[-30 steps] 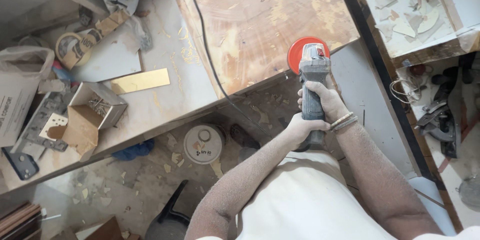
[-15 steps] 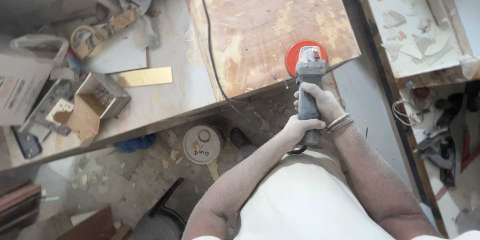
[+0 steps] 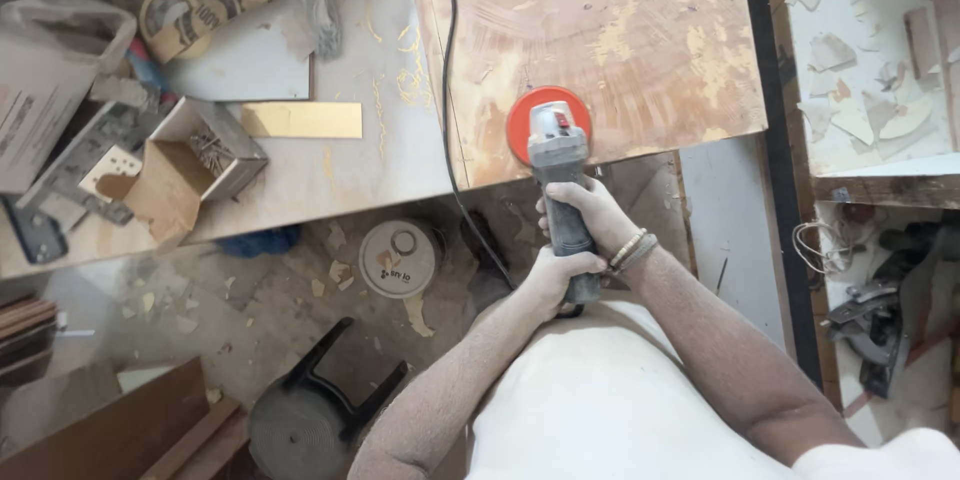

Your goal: The person uses a handheld electric sander to smooth the surface of a large wooden board. They move the tool across the top surface and along the edges of the board, which is resting on a workbench in a cluttered workshop.

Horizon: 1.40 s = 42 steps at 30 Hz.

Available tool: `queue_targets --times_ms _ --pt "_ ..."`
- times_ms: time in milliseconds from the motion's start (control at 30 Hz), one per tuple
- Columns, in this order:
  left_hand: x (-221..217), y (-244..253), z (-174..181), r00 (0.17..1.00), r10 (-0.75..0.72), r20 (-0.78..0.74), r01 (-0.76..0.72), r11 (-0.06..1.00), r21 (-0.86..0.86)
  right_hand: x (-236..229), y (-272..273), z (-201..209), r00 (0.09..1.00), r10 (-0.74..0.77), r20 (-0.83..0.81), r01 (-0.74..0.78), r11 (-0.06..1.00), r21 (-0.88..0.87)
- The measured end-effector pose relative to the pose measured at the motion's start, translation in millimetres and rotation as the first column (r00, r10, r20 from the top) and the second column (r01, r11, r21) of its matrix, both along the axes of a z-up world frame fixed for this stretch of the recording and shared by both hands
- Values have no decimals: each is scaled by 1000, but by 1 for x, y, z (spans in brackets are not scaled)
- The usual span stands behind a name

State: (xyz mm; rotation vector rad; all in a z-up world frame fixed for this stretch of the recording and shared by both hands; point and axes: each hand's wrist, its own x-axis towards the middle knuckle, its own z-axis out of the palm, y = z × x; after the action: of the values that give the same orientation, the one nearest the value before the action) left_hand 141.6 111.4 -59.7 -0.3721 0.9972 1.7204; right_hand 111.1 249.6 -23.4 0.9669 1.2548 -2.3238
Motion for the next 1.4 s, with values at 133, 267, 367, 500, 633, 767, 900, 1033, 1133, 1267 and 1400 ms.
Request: queue_targets --times_ms 133,267,367,500,633,767,900,1033,1133,1267,1400 --pt "-17 5 1 984 -148 -101 143 989 -48 2 6 2 990 -141 22 142 989 -34" --pt "-41 14 1 932 -356 -61 355 934 -28 12 10 -8 937 -343 60 346 937 -40" --pt "-48 14 4 874 -485 -40 483 874 -44 24 17 -18 908 -412 71 418 904 -89" --pt "-52 18 4 865 -498 -58 500 865 31 34 18 -26 875 -483 40 484 874 -38" --pt "-63 12 2 870 -494 -11 494 870 6 18 12 -26 902 -433 0 432 901 -45" --pt "-83 0 1 932 -363 -18 364 931 34 -24 -1 -20 935 -353 -21 351 934 -72" --pt "-94 -17 -1 973 -230 -4 230 973 -34 -58 -19 -5 978 -195 72 190 979 68" --pt "-81 -26 0 1000 -18 6 18 995 100 -69 -34 7 999 -41 4 41 998 37" --pt "-77 -18 3 1000 -15 0 15 999 38 -72 -23 11 1000 16 -9 -16 999 40" --pt "-75 18 12 1000 -17 -1 17 1000 6 -67 13 9 999 26 -46 -24 999 38" --pt "-68 56 11 990 -139 -38 135 987 -91 -51 54 4 998 -65 2 65 998 6"
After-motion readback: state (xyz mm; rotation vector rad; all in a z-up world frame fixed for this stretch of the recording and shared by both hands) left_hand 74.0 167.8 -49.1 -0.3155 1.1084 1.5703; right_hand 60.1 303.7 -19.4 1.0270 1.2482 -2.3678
